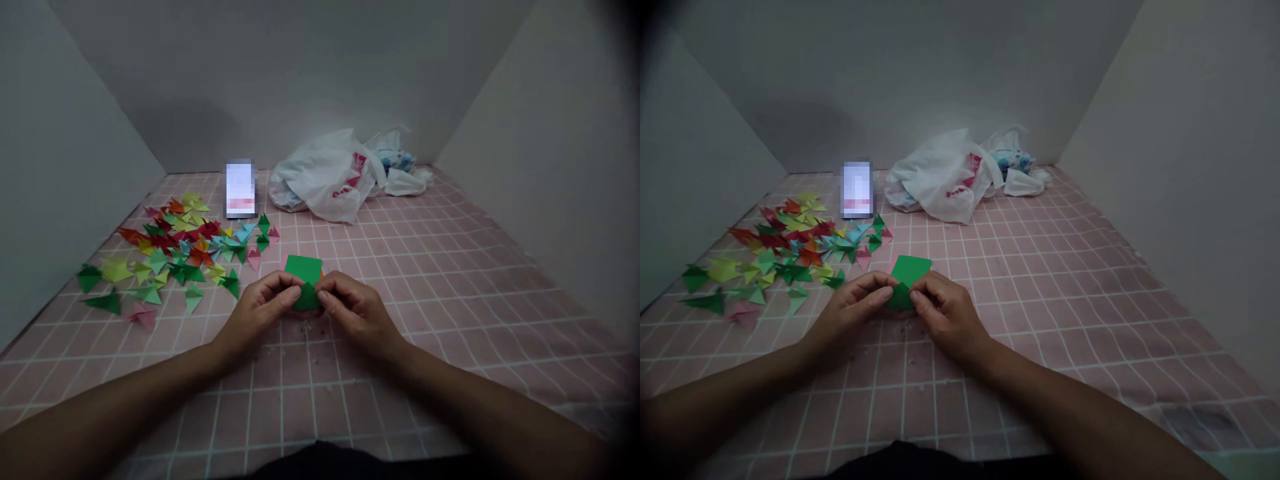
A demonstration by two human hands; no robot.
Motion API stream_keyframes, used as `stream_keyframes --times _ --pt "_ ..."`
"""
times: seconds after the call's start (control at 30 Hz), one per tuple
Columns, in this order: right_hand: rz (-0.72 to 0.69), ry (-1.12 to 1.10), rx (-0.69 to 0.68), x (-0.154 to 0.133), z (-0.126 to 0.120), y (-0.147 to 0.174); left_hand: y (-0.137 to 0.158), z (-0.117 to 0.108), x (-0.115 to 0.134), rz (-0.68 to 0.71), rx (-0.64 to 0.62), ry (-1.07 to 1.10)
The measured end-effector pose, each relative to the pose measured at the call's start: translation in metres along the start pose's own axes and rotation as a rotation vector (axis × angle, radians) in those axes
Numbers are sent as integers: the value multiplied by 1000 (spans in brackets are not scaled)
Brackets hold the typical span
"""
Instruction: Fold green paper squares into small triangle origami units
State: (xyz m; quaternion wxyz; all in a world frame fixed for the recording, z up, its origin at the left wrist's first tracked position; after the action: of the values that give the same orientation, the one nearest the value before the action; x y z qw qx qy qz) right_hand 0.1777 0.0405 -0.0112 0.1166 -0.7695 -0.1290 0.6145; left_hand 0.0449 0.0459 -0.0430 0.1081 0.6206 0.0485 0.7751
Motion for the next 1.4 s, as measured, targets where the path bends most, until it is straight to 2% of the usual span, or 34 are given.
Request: stream_keyframes --times 0.37,0.5,0.73,0.9,1.17,1.27,1.4 --pt "124 -58 -36 7 2 2 1 -2 0 -34 31 -112" --pt "106 -48 -52 5 2 1 0 -1 -1 -54 31 -121" --pt "46 -114 -120 -2 5 0 -4 -6 5 23 55 -226" --pt "52 -95 -101 1 4 1 -3 -6 4 12 51 -210" --pt "-46 -20 -82 -3 3 0 0 0 0 -34 1 -200" --pt "-2 -26 -60 2 2 1 2 1 -2 -42 -17 -168" --pt "123 -50 -35 12 1 2 3 1 -3 -35 -18 -137"
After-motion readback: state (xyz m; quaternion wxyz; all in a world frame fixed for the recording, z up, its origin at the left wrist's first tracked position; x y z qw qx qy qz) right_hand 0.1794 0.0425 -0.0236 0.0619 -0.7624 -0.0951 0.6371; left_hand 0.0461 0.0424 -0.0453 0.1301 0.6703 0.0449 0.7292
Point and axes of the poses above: each hand's wrist, its own y-axis away from the middle knuckle, its own z-axis out of the palm, x = y × z, the point moved 9 cm from there along -y, towards the middle knuckle, and after that the axes turned 14 degrees about x, right-handed, at the moved point
